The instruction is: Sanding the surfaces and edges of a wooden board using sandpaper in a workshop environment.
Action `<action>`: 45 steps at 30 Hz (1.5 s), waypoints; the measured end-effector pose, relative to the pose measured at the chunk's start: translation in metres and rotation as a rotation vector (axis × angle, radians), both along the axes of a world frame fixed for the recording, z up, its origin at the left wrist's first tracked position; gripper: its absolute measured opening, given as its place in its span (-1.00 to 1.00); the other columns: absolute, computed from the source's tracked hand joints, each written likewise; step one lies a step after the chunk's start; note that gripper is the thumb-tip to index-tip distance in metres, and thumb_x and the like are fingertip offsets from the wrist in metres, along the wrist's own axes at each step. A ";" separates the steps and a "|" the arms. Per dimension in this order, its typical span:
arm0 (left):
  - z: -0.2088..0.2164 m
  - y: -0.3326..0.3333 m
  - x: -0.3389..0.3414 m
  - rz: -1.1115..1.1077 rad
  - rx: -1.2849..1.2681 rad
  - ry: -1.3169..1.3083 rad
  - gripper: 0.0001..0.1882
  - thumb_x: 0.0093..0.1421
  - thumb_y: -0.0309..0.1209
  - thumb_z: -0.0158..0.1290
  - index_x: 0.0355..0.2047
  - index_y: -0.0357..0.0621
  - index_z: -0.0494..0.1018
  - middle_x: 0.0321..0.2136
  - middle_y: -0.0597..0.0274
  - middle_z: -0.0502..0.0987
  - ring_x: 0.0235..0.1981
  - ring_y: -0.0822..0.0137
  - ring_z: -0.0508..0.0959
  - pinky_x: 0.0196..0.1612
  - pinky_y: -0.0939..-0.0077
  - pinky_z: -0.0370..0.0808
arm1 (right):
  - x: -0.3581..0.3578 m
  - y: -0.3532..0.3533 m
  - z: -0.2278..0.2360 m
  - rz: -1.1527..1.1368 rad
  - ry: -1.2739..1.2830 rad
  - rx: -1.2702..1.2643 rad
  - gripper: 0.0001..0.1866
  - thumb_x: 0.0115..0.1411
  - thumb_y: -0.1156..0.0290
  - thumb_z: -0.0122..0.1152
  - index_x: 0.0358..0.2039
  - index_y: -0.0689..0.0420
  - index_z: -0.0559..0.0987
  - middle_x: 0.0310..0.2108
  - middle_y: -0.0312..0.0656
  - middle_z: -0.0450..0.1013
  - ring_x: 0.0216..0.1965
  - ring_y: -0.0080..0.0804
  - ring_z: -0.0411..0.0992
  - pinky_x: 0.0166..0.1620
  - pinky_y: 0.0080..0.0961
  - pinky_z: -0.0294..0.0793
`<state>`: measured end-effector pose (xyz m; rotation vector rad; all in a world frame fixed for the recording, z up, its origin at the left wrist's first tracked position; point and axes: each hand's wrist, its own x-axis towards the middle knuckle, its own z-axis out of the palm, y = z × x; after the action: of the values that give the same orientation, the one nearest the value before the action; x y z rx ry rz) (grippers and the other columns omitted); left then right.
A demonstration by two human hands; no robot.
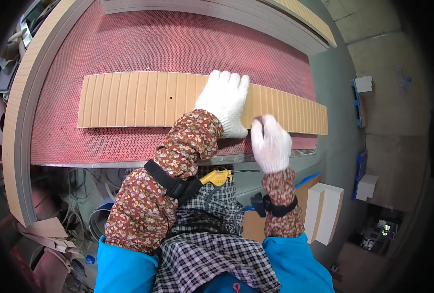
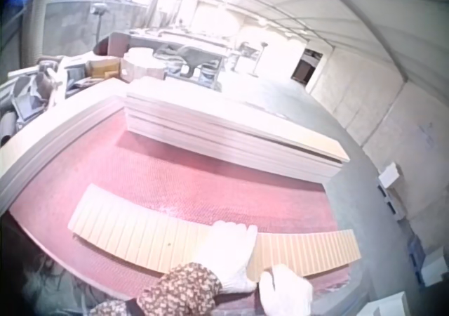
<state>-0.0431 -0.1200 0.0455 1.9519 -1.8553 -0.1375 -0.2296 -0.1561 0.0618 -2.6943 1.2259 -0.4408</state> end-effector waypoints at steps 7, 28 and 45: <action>0.001 -0.002 0.000 -0.020 0.030 0.017 0.14 -0.17 0.14 0.44 0.26 -0.44 0.33 -0.03 -0.05 0.50 0.09 0.01 0.49 0.28 0.12 0.33 | -0.003 0.000 0.002 0.018 -0.051 0.020 -0.80 0.41 0.30 0.20 -0.22 0.17 0.63 -0.36 0.09 0.64 -0.32 0.09 0.65 -0.25 -0.10 0.64; 0.001 0.010 0.004 0.033 0.028 -0.046 0.16 -0.17 0.15 0.42 0.29 -0.43 0.32 0.04 -0.09 0.50 0.17 -0.01 0.48 0.39 0.04 0.22 | -0.006 0.008 -0.005 -0.009 -0.035 -0.017 -0.76 0.41 0.23 0.19 -0.25 0.16 0.59 -0.35 0.09 0.63 -0.33 0.11 0.64 -0.23 -0.04 0.63; 0.007 0.042 0.031 0.100 0.049 -0.055 0.23 -0.21 0.16 0.39 0.34 -0.45 0.27 0.12 -0.16 0.47 0.25 -0.09 0.44 0.45 -0.09 0.17 | -0.005 0.027 -0.006 -0.029 -0.127 0.049 -0.83 0.37 0.31 0.28 -0.28 0.14 0.58 -0.38 0.05 0.60 -0.37 0.14 0.61 -0.30 -0.05 0.59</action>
<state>-0.0125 -0.0780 0.0522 2.0975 -1.8001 -0.1003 -0.2344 -0.1291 0.0555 -2.5667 1.2259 -0.5691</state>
